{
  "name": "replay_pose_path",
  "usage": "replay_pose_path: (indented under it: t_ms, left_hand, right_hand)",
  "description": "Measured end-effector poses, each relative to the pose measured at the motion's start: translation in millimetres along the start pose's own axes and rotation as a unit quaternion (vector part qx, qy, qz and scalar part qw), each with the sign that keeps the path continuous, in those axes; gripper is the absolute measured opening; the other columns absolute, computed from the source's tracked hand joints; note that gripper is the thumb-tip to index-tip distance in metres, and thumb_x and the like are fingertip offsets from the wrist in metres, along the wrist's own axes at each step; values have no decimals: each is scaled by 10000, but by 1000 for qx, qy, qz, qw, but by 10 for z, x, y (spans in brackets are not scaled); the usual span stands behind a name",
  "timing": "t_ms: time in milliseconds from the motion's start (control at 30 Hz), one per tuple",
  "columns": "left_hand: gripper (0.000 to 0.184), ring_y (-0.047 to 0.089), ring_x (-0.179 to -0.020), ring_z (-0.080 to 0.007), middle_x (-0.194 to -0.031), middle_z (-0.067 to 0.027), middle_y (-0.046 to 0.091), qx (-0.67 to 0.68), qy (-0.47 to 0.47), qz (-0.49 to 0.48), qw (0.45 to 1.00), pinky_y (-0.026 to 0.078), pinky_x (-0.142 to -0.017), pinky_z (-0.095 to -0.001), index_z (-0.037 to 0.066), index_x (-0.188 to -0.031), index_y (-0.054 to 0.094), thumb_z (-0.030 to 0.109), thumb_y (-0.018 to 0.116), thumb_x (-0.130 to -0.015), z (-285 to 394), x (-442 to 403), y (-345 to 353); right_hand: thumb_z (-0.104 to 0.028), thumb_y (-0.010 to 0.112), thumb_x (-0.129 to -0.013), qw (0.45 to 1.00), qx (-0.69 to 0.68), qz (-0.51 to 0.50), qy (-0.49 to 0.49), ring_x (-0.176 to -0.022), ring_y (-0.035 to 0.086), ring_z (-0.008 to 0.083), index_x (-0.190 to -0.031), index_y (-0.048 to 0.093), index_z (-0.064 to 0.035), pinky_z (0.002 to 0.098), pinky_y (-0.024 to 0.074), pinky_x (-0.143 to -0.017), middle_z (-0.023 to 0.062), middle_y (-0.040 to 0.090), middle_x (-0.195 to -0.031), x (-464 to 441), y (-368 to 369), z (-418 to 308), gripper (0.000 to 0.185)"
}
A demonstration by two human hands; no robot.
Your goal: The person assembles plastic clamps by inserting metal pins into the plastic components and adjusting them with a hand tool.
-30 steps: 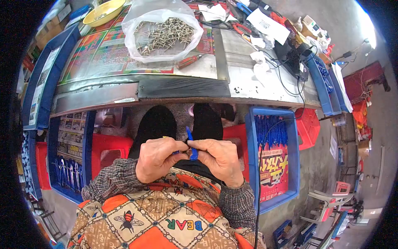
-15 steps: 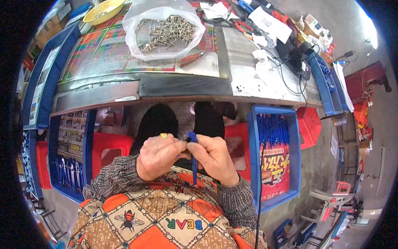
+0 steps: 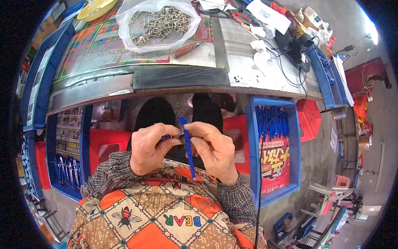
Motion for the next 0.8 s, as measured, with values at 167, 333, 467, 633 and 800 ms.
replay_pose_path:
  t_ms: [167, 333, 467, 633, 800]
  left_hand:
    - [232, 635, -653, -285, -746, -107, 628, -6, 6, 1, 1000, 502, -552, -339, 41, -906, 598, 67, 732, -718, -7, -6, -4]
    - [205, 643, -631, -259, -752, -90, 646, -18, 33, -21, 999, 496, -544, -316, 47, -905, 616, 81, 728, -737, -29, 4, -17]
    - [223, 608, -581, -252, -710, -86, 618, -24, 69, -31, 997, 473, -515, -328, 34, -904, 614, 72, 731, -718, -39, 22, -14]
    - [263, 580, -601, -225, -689, -74, 542, -42, 114, -32, 992, 457, -517, -326, -1, -937, 594, 23, 691, -694, -56, 56, 17]
    - [254, 591, -566, -234, -679, -72, 591, -48, 119, -45, 991, 444, -475, -319, 25, -901, 625, 43, 738, -675, -3, 65, -2]
  right_hand:
    - [21, 600, -849, 968, 191, -35, -156, -777, 702, 191, -1078, 644, 14, 266, 547, -659, 132, 699, -935, -98, -68, 20, 233]
    - [-46, 644, -846, 976, 168, -44, -131, -743, 704, 184, -1041, 651, 11, 264, 549, -647, 110, 702, -870, -121, -66, 61, 203]
    - [-78, 643, -868, 991, 113, -63, -46, -632, 675, 135, -956, 643, 13, 238, 527, -552, 82, 680, -767, -160, -36, -29, 126]
    - [-104, 647, -882, 991, 126, -49, 21, -485, 554, 54, -829, 604, 8, 201, 415, -426, 23, 589, -587, -187, 8, -86, 132]
    - [-78, 631, -882, 989, 88, -58, 104, -504, 459, 9, -856, 600, 8, 190, 351, -437, -18, 526, -594, -165, -1, 0, 96]
Point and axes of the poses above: each hand's wrist, its own x-axis away from the middle knuckle, its own y-axis out of the palm, z = x × y, the point moved 1 cm from there along -x, towards the middle knuckle
